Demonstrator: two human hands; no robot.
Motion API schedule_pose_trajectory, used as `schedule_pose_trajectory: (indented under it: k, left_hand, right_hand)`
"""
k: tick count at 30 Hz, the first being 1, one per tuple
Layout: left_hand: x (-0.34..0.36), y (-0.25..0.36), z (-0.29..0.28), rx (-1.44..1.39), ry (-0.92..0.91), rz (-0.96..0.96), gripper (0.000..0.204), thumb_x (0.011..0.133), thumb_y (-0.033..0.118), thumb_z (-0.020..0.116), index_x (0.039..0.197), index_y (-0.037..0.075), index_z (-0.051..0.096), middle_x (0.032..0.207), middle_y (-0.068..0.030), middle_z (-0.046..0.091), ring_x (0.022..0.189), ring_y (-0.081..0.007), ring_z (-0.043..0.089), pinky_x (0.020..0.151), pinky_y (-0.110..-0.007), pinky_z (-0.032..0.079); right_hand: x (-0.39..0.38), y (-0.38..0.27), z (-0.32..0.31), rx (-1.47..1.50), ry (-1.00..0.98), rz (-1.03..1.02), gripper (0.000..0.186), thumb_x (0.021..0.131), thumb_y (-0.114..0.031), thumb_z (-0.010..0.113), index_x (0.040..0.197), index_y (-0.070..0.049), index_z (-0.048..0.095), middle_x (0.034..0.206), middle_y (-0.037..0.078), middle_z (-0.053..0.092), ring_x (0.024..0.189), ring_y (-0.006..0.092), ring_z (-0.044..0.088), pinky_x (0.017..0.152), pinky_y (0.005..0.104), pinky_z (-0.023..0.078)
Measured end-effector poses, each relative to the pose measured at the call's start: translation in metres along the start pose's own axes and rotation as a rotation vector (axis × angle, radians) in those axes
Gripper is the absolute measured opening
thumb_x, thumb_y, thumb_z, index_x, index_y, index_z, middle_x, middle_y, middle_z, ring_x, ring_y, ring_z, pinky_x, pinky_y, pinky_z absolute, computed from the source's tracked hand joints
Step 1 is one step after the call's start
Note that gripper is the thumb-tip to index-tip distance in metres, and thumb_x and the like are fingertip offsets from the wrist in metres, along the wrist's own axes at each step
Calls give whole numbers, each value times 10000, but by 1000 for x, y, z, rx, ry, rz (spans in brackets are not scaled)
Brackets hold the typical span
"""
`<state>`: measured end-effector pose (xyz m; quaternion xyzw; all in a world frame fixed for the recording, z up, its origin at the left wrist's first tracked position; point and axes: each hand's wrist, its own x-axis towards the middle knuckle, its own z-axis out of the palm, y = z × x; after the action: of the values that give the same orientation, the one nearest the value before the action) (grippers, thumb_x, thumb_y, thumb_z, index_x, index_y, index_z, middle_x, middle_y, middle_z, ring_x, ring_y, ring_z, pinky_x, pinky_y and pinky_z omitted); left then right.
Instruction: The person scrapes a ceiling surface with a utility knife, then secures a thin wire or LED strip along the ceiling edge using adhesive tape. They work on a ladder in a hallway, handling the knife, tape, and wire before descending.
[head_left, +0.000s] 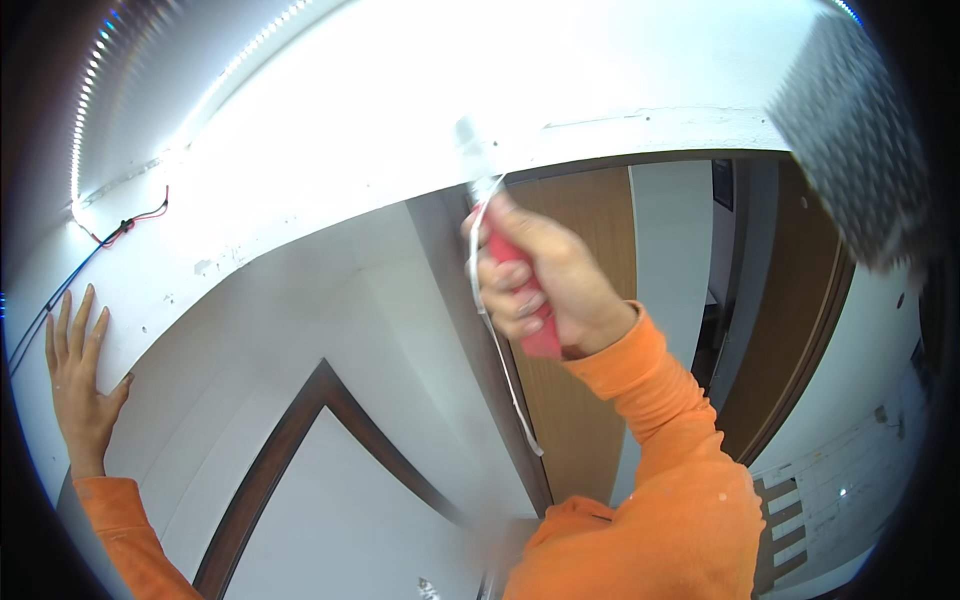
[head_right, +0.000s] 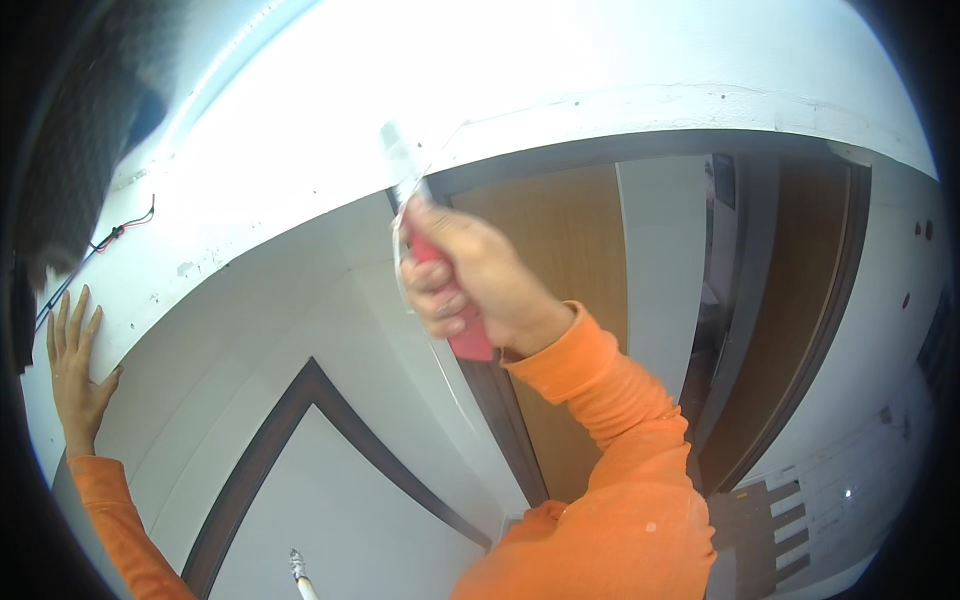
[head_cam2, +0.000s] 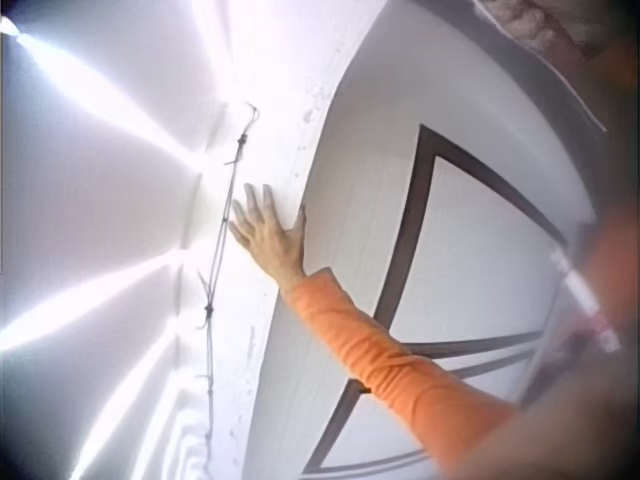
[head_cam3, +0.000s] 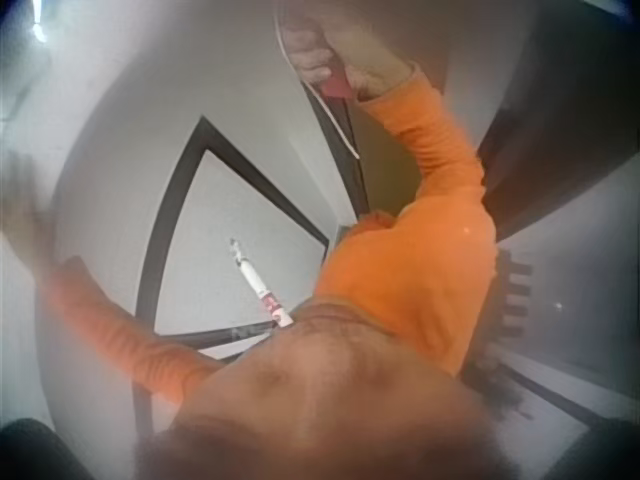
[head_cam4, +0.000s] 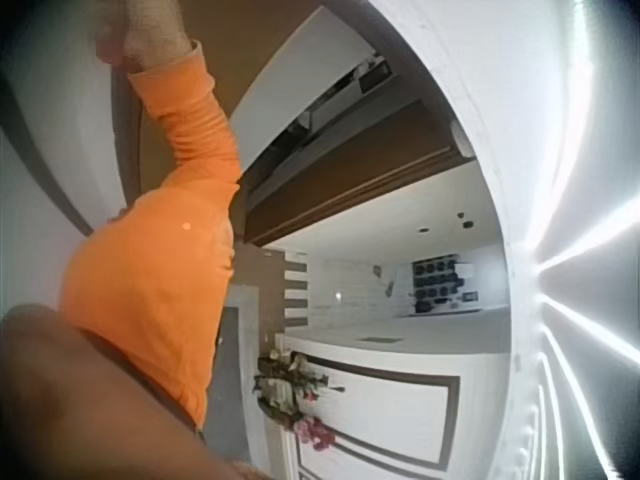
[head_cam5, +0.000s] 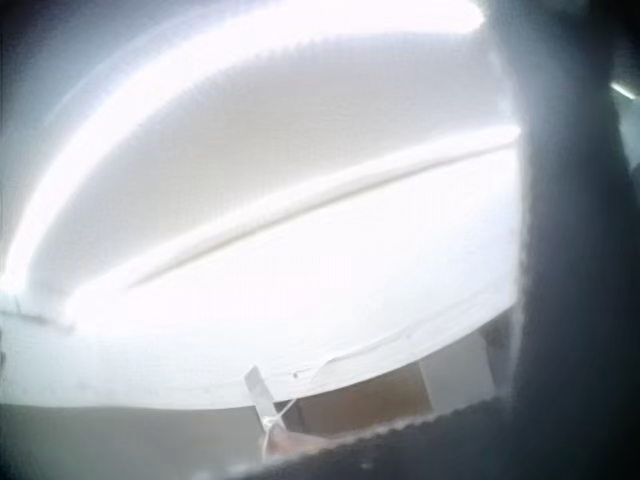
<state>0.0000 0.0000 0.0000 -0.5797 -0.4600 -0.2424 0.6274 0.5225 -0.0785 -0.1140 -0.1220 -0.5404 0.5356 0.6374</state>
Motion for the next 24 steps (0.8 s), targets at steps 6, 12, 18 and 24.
schedule_pose_trajectory:
  k: [6, 12, 18, 24]
  left_hand:
    - [-17, 18, -1, -50, -67, -7, 998, 557, 92, 936, 1451, 299, 544, 1624, 85, 384, 1543, -223, 252, 1316, -397, 196]
    - [-14, 11, -1, -15, -51, 10, 1002, 547, 108, 946, 1446, 298, 546, 1615, 85, 397, 1535, -214, 269, 1312, -390, 218]
    - [-15, 2, 7, -2, -33, 12, 1019, 556, 147, 951, 1464, 316, 520, 1617, 96, 391, 1540, -164, 255, 1313, -365, 208]
    - [-21, 3, 14, -12, -16, 7, 1039, 558, 131, 949, 1479, 313, 504, 1622, 96, 382, 1545, -160, 243, 1313, -373, 207]
  right_hand:
    - [5, 12, 10, -69, 83, 95, 351, 1075, -479, 490, 973, -143, 500, 631, -72, 361, 451, 14, 295, 375, 182, 253]
    - [-4, 4, 13, -130, 164, -50, 368, 1085, -486, 449, 972, -138, 480, 623, -74, 348, 435, 22, 258, 362, 190, 231]
    - [-42, -22, -10, -124, 177, -170, 350, 1089, -466, 438, 981, -141, 510, 627, -65, 341, 448, 40, 289, 382, 199, 250]
    - [-29, -18, 3, -126, 118, 13, 372, 1078, -503, 454, 983, -144, 486, 633, -70, 344, 459, 33, 297, 384, 198, 265]
